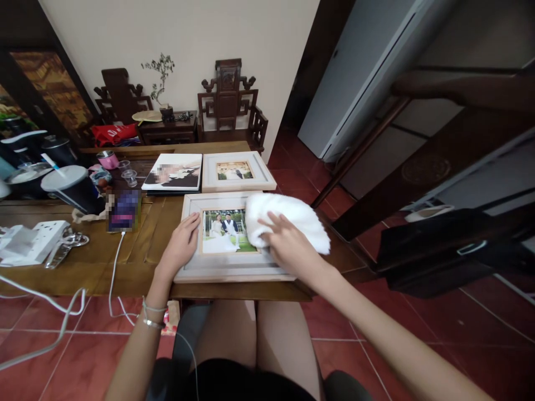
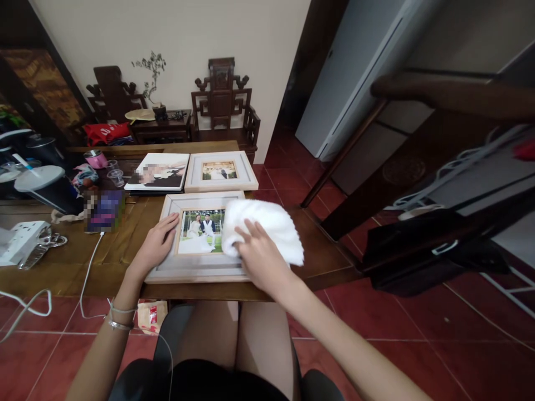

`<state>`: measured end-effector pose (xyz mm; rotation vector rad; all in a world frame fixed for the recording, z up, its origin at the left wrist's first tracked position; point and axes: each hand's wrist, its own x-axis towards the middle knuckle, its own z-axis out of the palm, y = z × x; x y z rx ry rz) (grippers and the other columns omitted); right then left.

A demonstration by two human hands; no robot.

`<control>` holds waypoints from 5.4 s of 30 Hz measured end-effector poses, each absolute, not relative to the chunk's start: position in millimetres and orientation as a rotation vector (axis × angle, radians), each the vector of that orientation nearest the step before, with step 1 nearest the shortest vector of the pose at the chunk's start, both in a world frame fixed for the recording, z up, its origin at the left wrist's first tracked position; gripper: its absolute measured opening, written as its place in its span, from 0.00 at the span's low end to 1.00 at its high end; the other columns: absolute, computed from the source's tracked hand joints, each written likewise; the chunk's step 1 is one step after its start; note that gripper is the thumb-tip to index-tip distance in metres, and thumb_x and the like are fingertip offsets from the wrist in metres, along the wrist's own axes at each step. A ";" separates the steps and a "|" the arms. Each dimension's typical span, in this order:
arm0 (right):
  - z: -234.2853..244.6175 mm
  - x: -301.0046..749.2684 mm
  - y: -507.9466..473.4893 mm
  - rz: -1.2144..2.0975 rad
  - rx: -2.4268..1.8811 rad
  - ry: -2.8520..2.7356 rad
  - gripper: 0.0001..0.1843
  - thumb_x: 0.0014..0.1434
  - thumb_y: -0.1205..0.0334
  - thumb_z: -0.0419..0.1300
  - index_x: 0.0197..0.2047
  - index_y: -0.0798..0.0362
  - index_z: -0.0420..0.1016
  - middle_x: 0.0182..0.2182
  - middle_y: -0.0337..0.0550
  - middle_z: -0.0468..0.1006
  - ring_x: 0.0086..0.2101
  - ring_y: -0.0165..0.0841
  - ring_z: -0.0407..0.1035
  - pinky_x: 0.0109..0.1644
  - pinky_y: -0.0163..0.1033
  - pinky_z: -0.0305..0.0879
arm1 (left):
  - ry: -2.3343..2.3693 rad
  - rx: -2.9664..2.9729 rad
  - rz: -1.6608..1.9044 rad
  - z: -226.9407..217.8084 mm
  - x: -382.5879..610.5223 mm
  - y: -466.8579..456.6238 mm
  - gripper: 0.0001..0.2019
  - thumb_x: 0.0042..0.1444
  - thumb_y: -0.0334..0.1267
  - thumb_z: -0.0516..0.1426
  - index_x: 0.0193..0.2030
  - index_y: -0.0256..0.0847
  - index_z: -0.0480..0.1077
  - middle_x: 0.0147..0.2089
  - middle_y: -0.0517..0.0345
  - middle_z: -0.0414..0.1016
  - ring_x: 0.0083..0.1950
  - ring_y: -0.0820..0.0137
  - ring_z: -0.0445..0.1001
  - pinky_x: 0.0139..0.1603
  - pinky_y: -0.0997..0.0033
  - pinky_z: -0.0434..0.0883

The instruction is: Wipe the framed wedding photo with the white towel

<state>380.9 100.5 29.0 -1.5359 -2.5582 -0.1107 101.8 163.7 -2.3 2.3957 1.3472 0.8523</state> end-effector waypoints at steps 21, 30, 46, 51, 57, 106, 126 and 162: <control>43.1 350.2 160.3 -0.324 -1.554 -2.731 0.24 0.51 0.81 0.52 0.49 0.58 0.78 0.56 0.60 0.70 0.57 0.51 0.61 0.58 0.55 0.58 | 1.328 2.413 0.877 -3.5 101.5 165.9 0.21 0.62 0.33 0.46 0.58 0.30 0.69 0.63 0.41 0.68 0.66 0.60 0.64 0.67 0.52 0.61; 87.8 346.3 49.5 0.322 -1.363 -2.875 0.25 0.47 0.82 0.51 0.42 0.54 0.80 0.45 0.54 0.78 0.46 0.44 0.72 0.50 0.47 0.68 | 1.339 2.437 0.836 0.4 104.7 163.7 0.22 0.62 0.33 0.45 0.59 0.27 0.68 0.63 0.39 0.66 0.67 0.59 0.62 0.69 0.54 0.59; 35.5 334.1 180.0 -0.309 -1.665 -2.593 0.26 0.52 0.78 0.55 0.54 0.58 0.74 0.66 0.55 0.56 0.64 0.57 0.48 0.63 0.61 0.48 | 1.368 2.395 0.730 -4.0 100.4 163.6 0.22 0.65 0.36 0.44 0.62 0.34 0.64 0.67 0.43 0.62 0.69 0.60 0.57 0.68 0.49 0.58; 29.3 337.8 147.5 -0.125 -1.465 -2.701 0.23 0.49 0.75 0.56 0.48 0.54 0.78 0.61 0.51 0.66 0.60 0.54 0.57 0.63 0.60 0.49 | 1.388 2.373 0.775 -2.0 102.4 161.0 0.22 0.64 0.35 0.44 0.62 0.36 0.64 0.66 0.44 0.62 0.69 0.61 0.58 0.68 0.50 0.58; 74.3 340.7 62.6 0.414 -1.234 -2.756 0.27 0.44 0.80 0.50 0.43 0.52 0.79 0.55 0.49 0.73 0.57 0.45 0.64 0.58 0.51 0.63 | 1.401 2.348 0.758 -3.6 103.4 160.8 0.22 0.65 0.35 0.44 0.64 0.35 0.62 0.68 0.44 0.61 0.70 0.61 0.56 0.69 0.50 0.56; 46.1 305.0 129.9 0.169 -1.362 -2.889 0.29 0.48 0.80 0.56 0.52 0.51 0.76 0.67 0.51 0.55 0.63 0.61 0.50 0.58 0.70 0.55 | 1.360 2.320 0.830 -5.9 103.4 163.1 0.21 0.65 0.35 0.44 0.63 0.40 0.63 0.66 0.48 0.63 0.68 0.62 0.59 0.68 0.50 0.57; 58.2 252.4 171.2 -0.070 -1.547 -2.772 0.23 0.62 0.74 0.47 0.57 0.56 0.72 0.69 0.51 0.51 0.65 0.59 0.42 0.61 0.71 0.47 | 1.300 2.276 1.056 2.5 104.4 162.0 0.25 0.68 0.45 0.41 0.66 0.33 0.58 0.69 0.43 0.58 0.71 0.64 0.55 0.71 0.56 0.52; 67.4 248.7 48.4 0.432 -1.188 -2.821 0.19 0.54 0.73 0.54 0.48 0.58 0.76 0.61 0.58 0.65 0.62 0.56 0.53 0.62 0.63 0.54 | 1.486 2.203 1.082 1.8 110.0 163.3 0.16 0.64 0.33 0.46 0.52 0.36 0.72 0.56 0.45 0.75 0.65 0.61 0.65 0.66 0.56 0.62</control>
